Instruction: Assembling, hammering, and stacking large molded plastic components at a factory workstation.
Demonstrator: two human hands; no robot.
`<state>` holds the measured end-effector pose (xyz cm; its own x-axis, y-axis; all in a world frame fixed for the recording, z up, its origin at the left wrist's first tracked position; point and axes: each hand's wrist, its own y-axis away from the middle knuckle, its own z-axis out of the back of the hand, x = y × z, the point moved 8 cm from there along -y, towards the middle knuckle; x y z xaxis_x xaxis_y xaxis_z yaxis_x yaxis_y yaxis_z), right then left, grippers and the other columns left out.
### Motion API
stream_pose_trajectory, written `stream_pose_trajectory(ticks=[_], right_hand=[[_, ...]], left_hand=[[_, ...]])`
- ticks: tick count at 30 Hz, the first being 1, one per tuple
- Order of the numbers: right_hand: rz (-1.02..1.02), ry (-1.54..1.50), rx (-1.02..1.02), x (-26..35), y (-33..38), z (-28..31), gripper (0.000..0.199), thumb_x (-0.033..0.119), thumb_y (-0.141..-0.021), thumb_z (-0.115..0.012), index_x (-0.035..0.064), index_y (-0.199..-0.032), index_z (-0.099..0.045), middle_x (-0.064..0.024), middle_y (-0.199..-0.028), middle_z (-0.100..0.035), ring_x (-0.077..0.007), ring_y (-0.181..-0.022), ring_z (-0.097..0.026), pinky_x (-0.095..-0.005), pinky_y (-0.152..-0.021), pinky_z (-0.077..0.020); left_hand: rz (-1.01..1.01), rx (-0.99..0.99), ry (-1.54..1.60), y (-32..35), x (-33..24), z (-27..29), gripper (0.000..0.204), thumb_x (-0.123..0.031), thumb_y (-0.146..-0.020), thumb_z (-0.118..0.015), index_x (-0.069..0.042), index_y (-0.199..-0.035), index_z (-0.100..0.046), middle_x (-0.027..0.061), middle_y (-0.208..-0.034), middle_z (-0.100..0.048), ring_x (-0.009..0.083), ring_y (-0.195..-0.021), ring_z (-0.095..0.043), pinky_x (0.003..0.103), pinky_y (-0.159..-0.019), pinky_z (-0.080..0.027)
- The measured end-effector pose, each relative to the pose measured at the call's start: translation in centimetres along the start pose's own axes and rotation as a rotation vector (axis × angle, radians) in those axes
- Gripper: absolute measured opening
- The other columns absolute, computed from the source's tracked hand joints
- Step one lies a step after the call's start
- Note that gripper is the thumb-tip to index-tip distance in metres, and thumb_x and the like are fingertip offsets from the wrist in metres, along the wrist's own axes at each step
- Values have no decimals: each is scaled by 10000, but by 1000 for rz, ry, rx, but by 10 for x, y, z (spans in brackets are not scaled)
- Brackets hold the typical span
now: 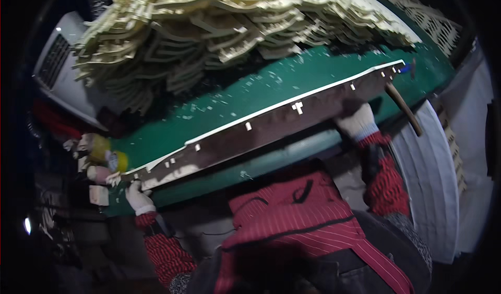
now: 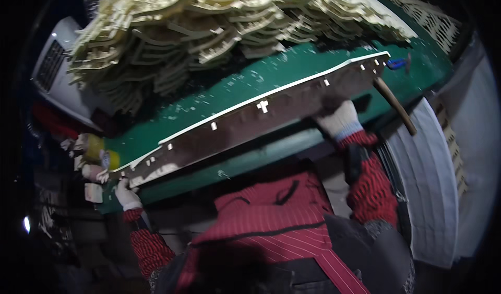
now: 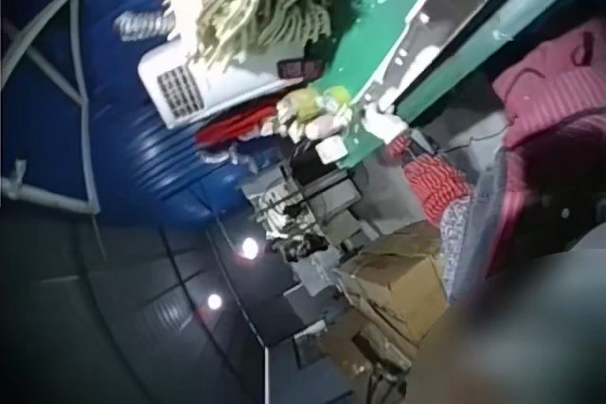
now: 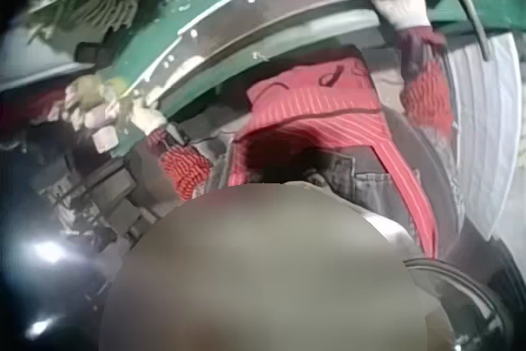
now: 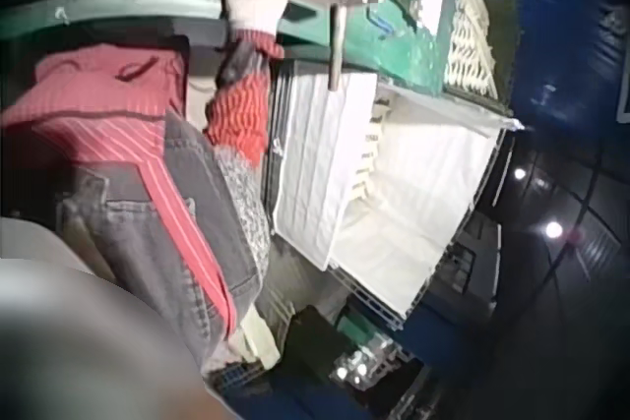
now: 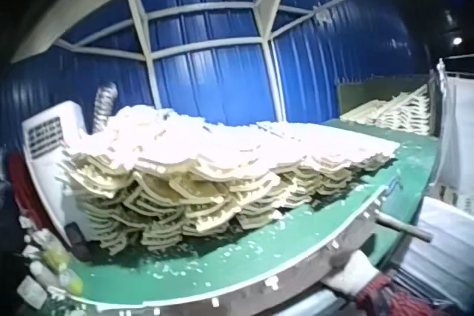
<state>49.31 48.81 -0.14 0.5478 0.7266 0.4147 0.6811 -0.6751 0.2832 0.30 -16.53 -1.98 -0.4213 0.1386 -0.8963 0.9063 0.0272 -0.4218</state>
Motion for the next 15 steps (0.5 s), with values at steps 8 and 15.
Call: stream_pose_trajectory(ticks=[8, 15], right_hand=[[-310, 535, 44, -35, 64, 16, 308, 190, -1017, -515, -63, -1180, -580, -230, -922, -716, -336, -740, -731, -437, -697, -660], [-61, 894, 284, -77, 76, -34, 314, 137, -1002, -598, -89, -1212, -656, -197, -954, -750, -257, -807, -757, -352, -769, -629]], left_hand=[[80, 453, -1147, -24, -152, -151, 457, -226, -867, -697, 42, -1236, -688, 198, -1226, -727, 298, -1045, -721, 377, -951, -543], [-650, 121, -778, -81, -380, -359, 494, -357, -913, -705, -8, -1263, -710, 203, -1205, -739, 298, -1132, -707, 380, -1009, -528]])
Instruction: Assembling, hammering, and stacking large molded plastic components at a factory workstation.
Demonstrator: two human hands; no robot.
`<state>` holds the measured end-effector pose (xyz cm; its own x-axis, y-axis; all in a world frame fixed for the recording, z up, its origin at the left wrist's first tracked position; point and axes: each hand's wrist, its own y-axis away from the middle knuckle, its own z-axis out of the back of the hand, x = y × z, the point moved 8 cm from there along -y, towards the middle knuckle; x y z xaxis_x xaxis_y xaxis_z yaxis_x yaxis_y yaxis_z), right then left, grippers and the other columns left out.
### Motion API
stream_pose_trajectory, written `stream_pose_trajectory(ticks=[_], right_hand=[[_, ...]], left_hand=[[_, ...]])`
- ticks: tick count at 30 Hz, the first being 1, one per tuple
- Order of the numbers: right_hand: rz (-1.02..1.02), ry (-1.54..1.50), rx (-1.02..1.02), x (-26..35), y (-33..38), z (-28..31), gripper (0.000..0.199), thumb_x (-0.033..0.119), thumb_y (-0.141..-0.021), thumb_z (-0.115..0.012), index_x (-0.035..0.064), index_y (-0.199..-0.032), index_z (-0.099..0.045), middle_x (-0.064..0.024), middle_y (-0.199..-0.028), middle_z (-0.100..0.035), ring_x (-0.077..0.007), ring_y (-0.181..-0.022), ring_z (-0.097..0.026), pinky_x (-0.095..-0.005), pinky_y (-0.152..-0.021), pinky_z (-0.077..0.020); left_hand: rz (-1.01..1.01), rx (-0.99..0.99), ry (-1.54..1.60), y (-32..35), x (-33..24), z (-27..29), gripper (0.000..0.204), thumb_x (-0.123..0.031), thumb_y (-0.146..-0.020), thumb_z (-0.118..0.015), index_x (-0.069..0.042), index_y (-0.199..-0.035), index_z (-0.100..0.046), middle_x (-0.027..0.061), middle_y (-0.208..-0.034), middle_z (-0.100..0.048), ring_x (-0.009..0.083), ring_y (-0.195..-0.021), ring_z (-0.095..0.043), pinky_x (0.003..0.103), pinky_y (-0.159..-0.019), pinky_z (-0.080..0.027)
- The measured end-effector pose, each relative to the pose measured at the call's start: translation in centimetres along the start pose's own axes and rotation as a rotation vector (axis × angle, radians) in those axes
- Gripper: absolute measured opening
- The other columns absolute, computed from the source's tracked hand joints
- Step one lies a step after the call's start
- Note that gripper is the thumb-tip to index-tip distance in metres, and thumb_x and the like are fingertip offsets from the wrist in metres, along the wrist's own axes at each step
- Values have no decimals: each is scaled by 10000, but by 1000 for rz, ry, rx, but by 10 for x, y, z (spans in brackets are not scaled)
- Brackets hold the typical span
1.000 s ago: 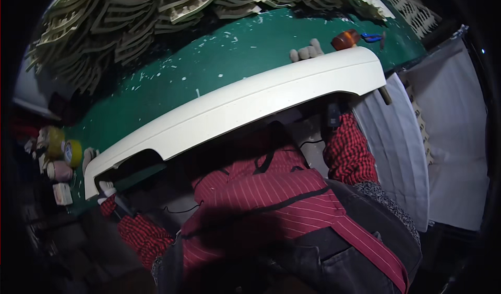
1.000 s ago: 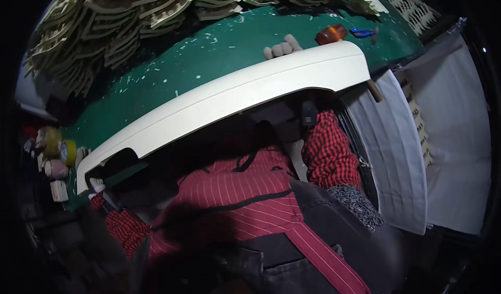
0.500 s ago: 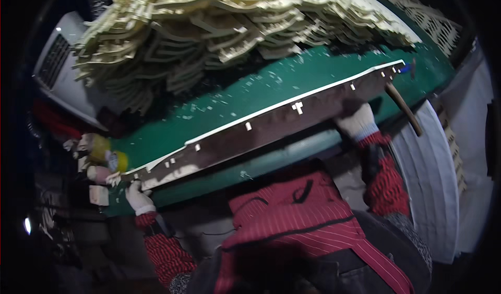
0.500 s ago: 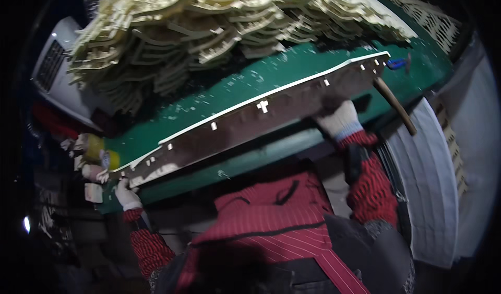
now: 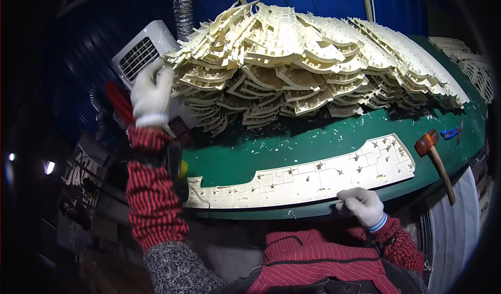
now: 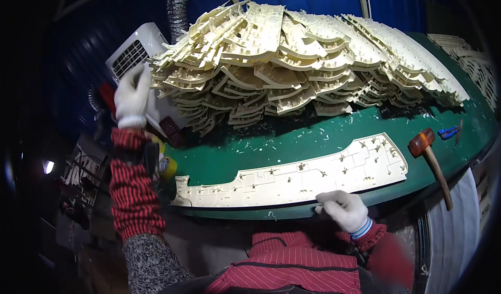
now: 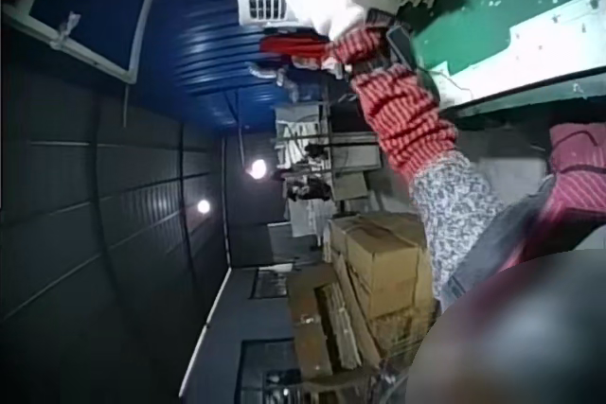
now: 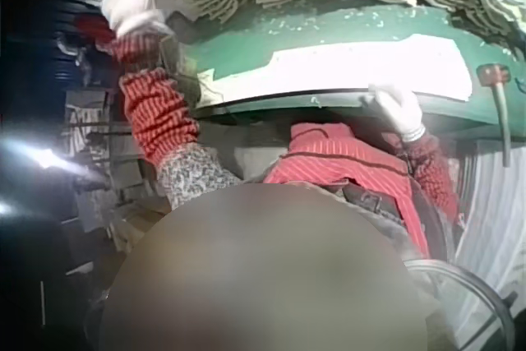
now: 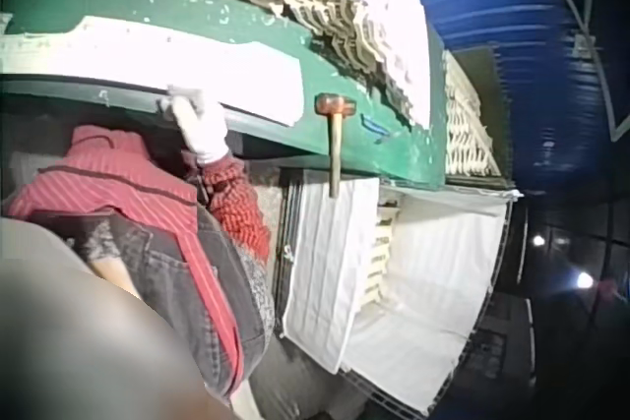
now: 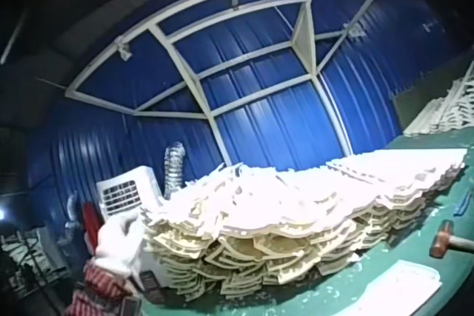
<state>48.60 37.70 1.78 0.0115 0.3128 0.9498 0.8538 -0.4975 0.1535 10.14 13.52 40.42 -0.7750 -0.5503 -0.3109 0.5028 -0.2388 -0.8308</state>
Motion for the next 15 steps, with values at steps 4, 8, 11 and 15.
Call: stream_pose_trajectory(ticks=[4, 8, 11, 15], right_hand=[[430, 474, 107, 15, -11, -21, 271, 80, -975, -626, -95, -1171, -693, -182, -958, -775, -218, -871, -770, -311, -801, -612], [412, 359, 69, 6, -14, -11, 254, 68, -963, -631, -92, -1147, -702, -163, -943, -788, -184, -891, -771, -288, -817, -606], [380, 353, 80, 6, -14, -13, 267, 33, -946, -601, -118, -1147, -692, -179, -985, -780, -215, -917, -774, -311, -840, -608], [425, 380, 103, 15, -10, -20, 266, 25, -943, -602, -121, -1148, -689, -180, -979, -779, -210, -911, -772, -308, -839, -608]], left_hand=[[57, -3, -412, -93, -26, -1, 656, -534, -912, -623, 1, -1286, -694, 214, -1227, -733, 347, -1140, -703, 417, -1013, -520], [308, 437, -534, -105, 13, -63, 723, -594, -895, -556, -4, -1291, -691, 236, -1219, -726, 373, -1165, -689, 434, -1022, -507], [283, 455, -509, -111, 41, -80, 704, -585, -896, -549, 3, -1245, -713, 251, -1181, -730, 385, -1126, -699, 448, -988, -521], [264, 478, -480, -115, 58, -87, 689, -577, -896, -541, 11, -1199, -735, 265, -1144, -734, 397, -1087, -710, 461, -953, -535]])
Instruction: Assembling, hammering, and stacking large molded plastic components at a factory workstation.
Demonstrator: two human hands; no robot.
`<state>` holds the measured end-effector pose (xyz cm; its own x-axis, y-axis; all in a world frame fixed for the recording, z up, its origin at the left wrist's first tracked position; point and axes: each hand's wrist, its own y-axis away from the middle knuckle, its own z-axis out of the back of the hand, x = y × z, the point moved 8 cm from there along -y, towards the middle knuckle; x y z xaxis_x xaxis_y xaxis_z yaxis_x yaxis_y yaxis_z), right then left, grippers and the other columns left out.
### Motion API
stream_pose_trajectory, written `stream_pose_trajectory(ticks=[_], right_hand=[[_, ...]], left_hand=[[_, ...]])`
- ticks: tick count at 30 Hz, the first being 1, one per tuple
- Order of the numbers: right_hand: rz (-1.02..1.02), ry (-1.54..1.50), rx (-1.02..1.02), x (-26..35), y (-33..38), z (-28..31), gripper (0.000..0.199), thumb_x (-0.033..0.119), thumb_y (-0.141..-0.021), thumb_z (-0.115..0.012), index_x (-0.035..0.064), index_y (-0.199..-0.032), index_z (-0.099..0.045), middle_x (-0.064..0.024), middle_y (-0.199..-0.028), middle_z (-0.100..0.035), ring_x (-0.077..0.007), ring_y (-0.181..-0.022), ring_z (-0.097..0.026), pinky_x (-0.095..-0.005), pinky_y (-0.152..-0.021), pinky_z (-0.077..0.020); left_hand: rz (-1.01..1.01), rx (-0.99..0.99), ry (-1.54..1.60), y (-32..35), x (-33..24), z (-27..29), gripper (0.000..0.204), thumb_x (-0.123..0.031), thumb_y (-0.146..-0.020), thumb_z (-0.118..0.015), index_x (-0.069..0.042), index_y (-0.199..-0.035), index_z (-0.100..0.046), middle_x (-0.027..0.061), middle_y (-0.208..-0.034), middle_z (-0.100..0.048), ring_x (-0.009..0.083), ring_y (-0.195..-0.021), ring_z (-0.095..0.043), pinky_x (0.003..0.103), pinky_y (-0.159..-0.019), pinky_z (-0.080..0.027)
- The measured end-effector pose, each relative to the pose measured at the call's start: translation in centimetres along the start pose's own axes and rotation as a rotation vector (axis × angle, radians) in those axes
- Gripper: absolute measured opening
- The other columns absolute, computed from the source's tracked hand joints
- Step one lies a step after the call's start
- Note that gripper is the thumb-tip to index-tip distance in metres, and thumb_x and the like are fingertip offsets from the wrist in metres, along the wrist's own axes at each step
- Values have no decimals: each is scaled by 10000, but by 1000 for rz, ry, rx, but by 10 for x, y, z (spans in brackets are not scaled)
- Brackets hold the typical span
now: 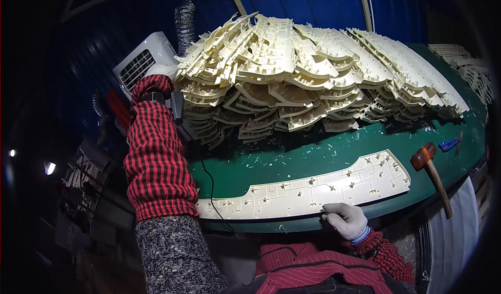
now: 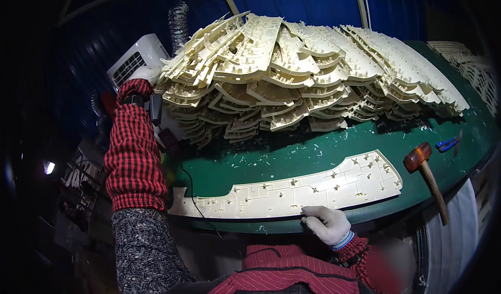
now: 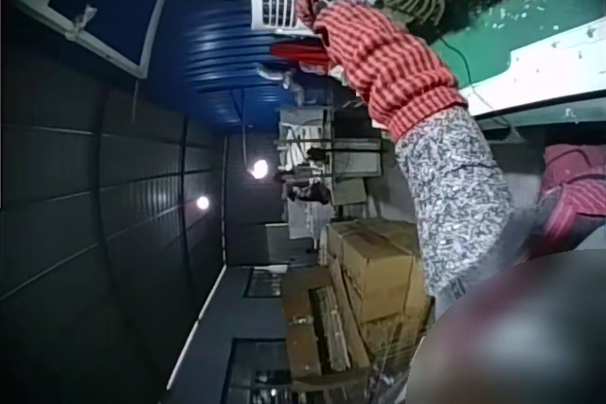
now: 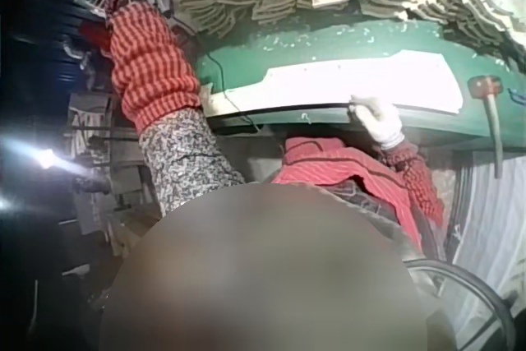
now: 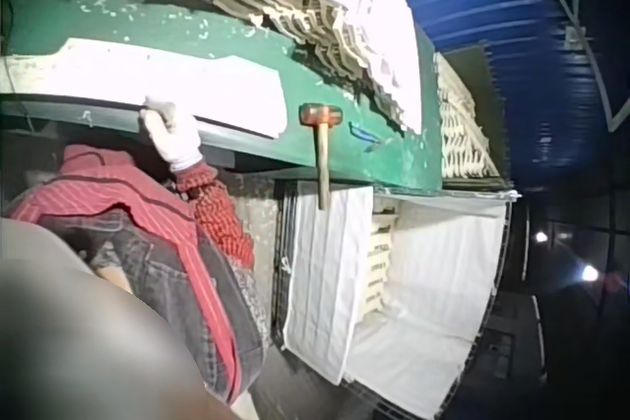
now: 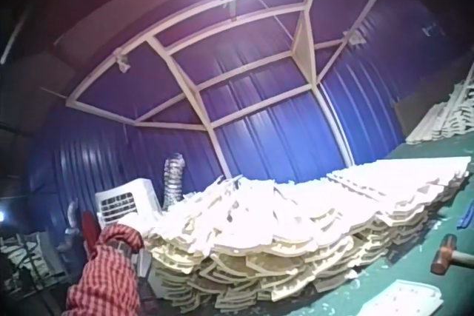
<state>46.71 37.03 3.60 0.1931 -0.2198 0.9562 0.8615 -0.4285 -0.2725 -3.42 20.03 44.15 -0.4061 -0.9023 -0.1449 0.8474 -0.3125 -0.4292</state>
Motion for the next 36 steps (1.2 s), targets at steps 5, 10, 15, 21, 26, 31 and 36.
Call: stream_pose_trajectory(ticks=[5, 10, 15, 21, 26, 31, 36], right_hand=[[-21, -1, -29, -12, -1, 3, 267, 27, -944, -605, -121, -1151, -686, -178, -974, -779, -209, -902, -772, -306, -834, -607], [4, 18, -78, -16, -1, 3, 256, 81, -940, -664, -67, -1142, -718, -149, -926, -789, -193, -858, -771, -299, -812, -608], [10, 119, -77, -7, 1, 3, 260, 44, -934, -640, -86, -1150, -706, -163, -965, -786, -197, -890, -771, -299, -833, -605], [37, 113, -57, 0, 1, -1, 261, 28, -934, -631, -92, -1155, -702, -169, -974, -785, -195, -908, -770, -296, -843, -602], [-5, 106, -75, -8, 0, 3, 271, 82, -941, -670, -53, -1172, -710, -145, -968, -789, -200, -903, -767, -301, -849, -600], [-171, -55, -61, -17, -3, 6, 294, 56, -934, -670, -68, -1200, -696, -156, -992, -785, -205, -939, -762, -304, -856, -594], [479, 464, -298, 104, 32, 56, 612, -81, -854, -696, -36, -1445, -543, -191, -1441, -604, -263, -1405, -520, -392, -1157, -406]], left_hand=[[-108, -238, -169, 5, -31, 39, 653, -533, -902, -531, 11, -1204, -730, 265, -1169, -722, 382, -1108, -701, 462, -994, -523], [-260, -375, 230, 29, -103, 43, 667, -530, -915, -535, -6, -1302, -681, 256, -1330, -661, 403, -1240, -637, 447, -1097, -472], [-327, -154, 225, 11, -141, -3, 593, -474, -904, -548, -66, -1307, -697, 232, -1300, -691, 413, -1248, -632, 441, -1108, -467], [-308, -292, 344, -27, -112, -4, 501, -359, -920, -572, -67, -1307, -699, 205, -1292, -706, 378, -1225, -654, 432, -1090, -478], [-242, -340, 1009, -3, -65, 22, 363, -183, -985, -576, -26, -1289, -696, 162, -1245, -734, 252, -1124, -699, 371, -1051, -508], [-387, -370, 1273, 129, -5, 42, 417, -165, -1042, -586, 22, -1414, -568, 172, -1186, -728, 220, -1056, -703, 331, -981, -555], [-405, 38, 1713, 290, 80, 2, 485, -217, -1027, -668, 39, -1404, -500, 172, -1207, -695, 223, -1038, -716, 300, -796, -630]])
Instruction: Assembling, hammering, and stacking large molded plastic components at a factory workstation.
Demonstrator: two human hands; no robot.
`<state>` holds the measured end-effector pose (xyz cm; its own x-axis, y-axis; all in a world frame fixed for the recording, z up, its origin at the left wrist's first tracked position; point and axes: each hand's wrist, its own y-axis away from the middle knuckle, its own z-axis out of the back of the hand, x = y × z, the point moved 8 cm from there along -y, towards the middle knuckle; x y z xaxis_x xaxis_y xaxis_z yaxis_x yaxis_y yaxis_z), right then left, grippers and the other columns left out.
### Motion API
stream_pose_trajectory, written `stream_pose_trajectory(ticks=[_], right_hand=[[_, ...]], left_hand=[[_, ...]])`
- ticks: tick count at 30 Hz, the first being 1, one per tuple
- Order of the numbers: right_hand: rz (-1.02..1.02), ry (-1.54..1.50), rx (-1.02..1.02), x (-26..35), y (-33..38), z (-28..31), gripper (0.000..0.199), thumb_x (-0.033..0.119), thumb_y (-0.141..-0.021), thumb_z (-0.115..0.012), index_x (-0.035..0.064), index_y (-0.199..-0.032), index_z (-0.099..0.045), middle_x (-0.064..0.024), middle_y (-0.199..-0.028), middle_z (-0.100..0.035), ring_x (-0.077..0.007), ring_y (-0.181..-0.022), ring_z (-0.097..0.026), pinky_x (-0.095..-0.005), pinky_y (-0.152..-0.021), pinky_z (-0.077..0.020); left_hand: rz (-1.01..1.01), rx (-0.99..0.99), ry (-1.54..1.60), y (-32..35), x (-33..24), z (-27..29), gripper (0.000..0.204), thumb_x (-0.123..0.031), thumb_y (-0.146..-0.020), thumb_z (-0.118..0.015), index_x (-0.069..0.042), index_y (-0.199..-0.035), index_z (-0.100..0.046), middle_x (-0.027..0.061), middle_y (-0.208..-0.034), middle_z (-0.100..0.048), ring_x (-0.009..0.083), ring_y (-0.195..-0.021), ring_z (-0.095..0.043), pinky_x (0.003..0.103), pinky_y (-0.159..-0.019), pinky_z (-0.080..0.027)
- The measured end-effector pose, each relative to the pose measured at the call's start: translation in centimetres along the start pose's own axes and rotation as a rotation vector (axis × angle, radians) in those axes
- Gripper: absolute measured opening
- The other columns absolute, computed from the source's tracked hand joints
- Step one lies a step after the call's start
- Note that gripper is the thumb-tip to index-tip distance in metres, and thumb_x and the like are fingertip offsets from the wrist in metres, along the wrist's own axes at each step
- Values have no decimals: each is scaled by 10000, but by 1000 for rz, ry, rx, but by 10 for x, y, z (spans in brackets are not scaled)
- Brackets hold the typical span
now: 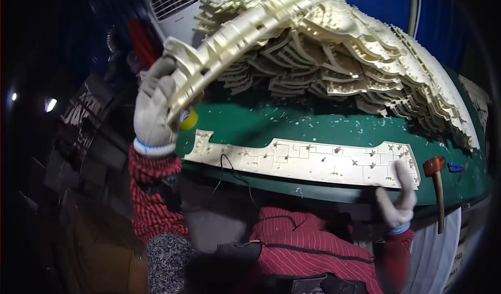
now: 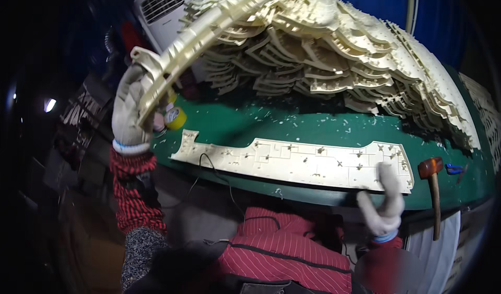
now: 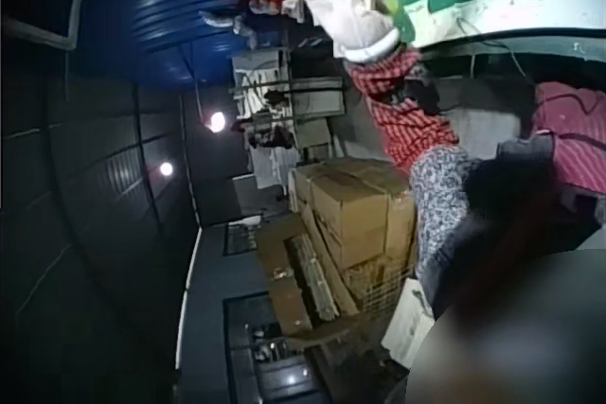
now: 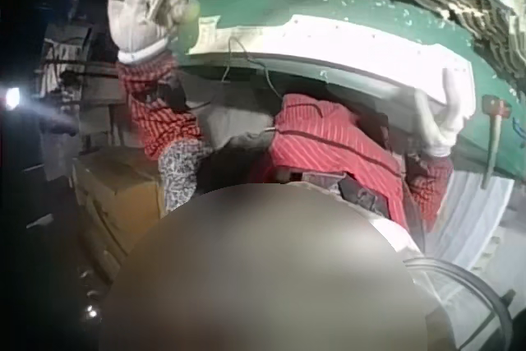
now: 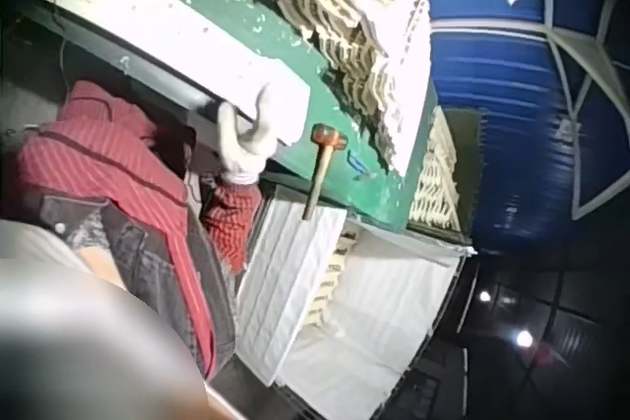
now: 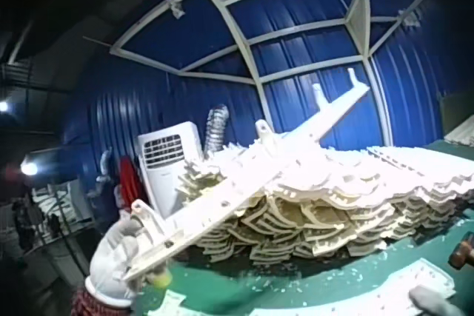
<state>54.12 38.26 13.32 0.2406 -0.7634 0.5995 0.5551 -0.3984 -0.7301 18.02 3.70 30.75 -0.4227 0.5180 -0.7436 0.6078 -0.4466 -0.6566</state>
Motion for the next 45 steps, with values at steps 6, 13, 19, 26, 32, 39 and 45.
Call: stream_pose_trajectory(ticks=[6, 13, 19, 26, 32, 39, 45], right_hand=[[611, 949, -227, 6, -49, 101, 593, -78, -806, -763, 21, -1367, -599, -226, -1418, -608, -424, -1360, -551, -494, -1157, -406], [317, 560, 292, -24, -23, 44, 429, 12, -791, -753, 37, -1215, -690, -187, -1049, -717, -324, -844, -668, -444, -764, -529], [234, 593, 331, 7, -13, -57, 440, 48, -736, -771, 67, -1170, -704, -166, -1039, -728, -351, -888, -700, -432, -762, -549], [170, 367, 447, -19, -13, -131, 415, 91, -780, -784, 45, -1183, -696, -171, -1023, -715, -367, -901, -688, -459, -779, -546], [219, 344, 503, -15, -5, -128, 402, 145, -822, -785, 24, -1194, -693, -173, -1011, -708, -375, -888, -679, -464, -784, -542], [181, 327, 495, -26, -13, -132, 378, 214, -856, -773, 20, -1174, -712, -173, -1004, -714, -372, -882, -678, -457, -779, -538], [168, 331, 543, -26, -7, -125, 372, 244, -866, -775, 33, -1168, -730, -149, -955, -729, -360, -872, -682, -453, -793, -530]], left_hand=[[630, 208, 144, 190, 77, 21, 474, -323, -930, -793, 69, -1166, -668, 157, -1157, -698, 249, -1110, -667, 370, -997, -526], [508, -202, -834, 183, 75, 84, 390, -163, -926, -756, 62, -1225, -647, 162, -1161, -713, 230, -1034, -695, 340, -924, -535], [-203, 584, -1056, 155, 83, -85, 391, -240, -859, -756, 42, -1106, -646, 228, -1057, -673, 400, -919, -653, 431, -814, -527], [-101, 433, -1119, 158, 162, -32, 393, -238, -820, -761, -1, -1123, -679, 172, -1074, -700, 391, -960, -656, 473, -824, -533], [-33, 439, -1053, 166, 170, -26, 415, -252, -801, -783, 0, -1118, -695, 180, -1105, -726, 390, -1011, -689, 470, -860, -553], [103, 481, -995, 153, 182, -16, 433, -280, -770, -820, 2, -1088, -732, 192, -1075, -746, 381, -1010, -712, 455, -878, -560], [86, 504, -958, 159, 178, -18, 414, -236, -760, -825, 7, -1086, -752, 198, -1044, -755, 375, -999, -718, 438, -890, -560]])
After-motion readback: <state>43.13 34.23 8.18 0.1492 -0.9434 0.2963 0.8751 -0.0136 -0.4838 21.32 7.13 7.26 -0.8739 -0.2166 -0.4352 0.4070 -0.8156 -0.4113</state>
